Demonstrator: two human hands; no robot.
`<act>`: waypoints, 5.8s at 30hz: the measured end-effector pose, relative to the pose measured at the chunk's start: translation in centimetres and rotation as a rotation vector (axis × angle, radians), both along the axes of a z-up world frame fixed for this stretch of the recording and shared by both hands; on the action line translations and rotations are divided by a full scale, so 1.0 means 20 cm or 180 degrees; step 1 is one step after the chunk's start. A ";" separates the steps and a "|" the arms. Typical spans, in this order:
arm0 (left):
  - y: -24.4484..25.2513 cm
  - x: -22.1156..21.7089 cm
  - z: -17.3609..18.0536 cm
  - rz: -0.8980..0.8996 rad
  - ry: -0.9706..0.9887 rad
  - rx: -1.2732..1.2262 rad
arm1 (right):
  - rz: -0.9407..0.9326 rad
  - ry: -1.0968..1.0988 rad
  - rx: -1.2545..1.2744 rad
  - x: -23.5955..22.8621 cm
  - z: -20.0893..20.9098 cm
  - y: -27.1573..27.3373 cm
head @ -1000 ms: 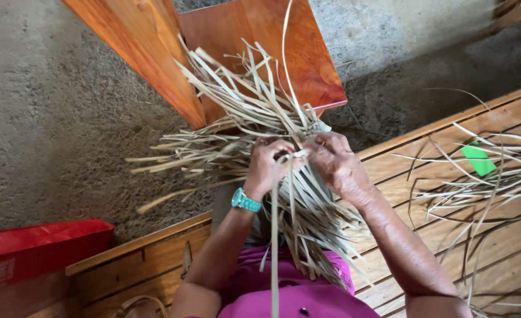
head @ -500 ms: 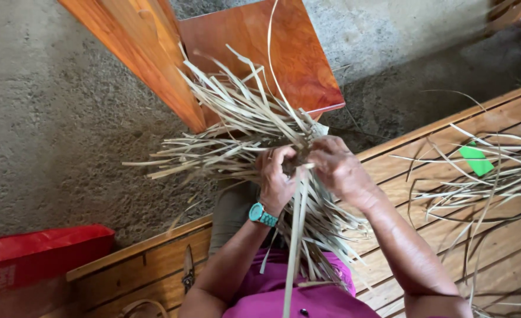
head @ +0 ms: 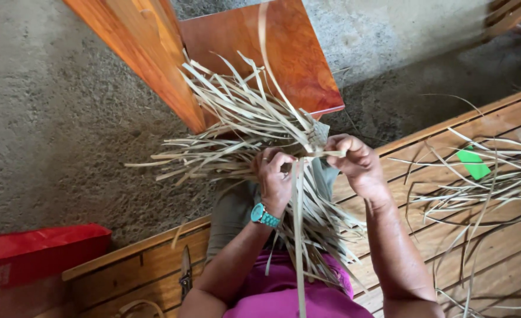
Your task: Weaving and braiding natural plant fibers together to create a craft item
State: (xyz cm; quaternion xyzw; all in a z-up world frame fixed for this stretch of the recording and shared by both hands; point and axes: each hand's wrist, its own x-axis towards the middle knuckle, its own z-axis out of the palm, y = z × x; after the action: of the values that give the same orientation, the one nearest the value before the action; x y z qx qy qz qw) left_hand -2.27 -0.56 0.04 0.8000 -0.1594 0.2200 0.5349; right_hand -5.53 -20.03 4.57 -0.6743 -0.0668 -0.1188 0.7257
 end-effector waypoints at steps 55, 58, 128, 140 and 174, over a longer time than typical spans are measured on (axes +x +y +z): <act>0.21 0.22 -0.04 -0.1669 0.1161 0.0036 | 0.1109 -0.1056 -0.3028 0.22 0.37 0.22; 0.16 0.18 -0.06 -0.1285 0.0930 -0.0120 | 0.1233 -0.0695 -0.2839 0.22 0.42 0.21; -0.03 0.10 -0.18 -0.1270 0.1060 -0.0899 | 0.0765 -0.1530 -0.3554 0.17 0.24 0.05; -0.02 0.03 0.01 -0.1045 0.2235 -0.1015 | 0.0631 -0.0780 -0.3271 0.28 0.17 0.11; 0.00 0.14 -0.15 -0.1141 0.2205 -0.0812 | 0.0474 -0.1520 -0.3389 0.01 0.18 0.09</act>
State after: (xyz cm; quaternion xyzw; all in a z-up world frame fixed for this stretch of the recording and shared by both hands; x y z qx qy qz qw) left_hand 0.48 -0.49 -2.95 0.7136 -0.0781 -0.1411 0.6817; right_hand -5.35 -18.16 8.22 -0.8940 -0.3260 -0.1662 0.2584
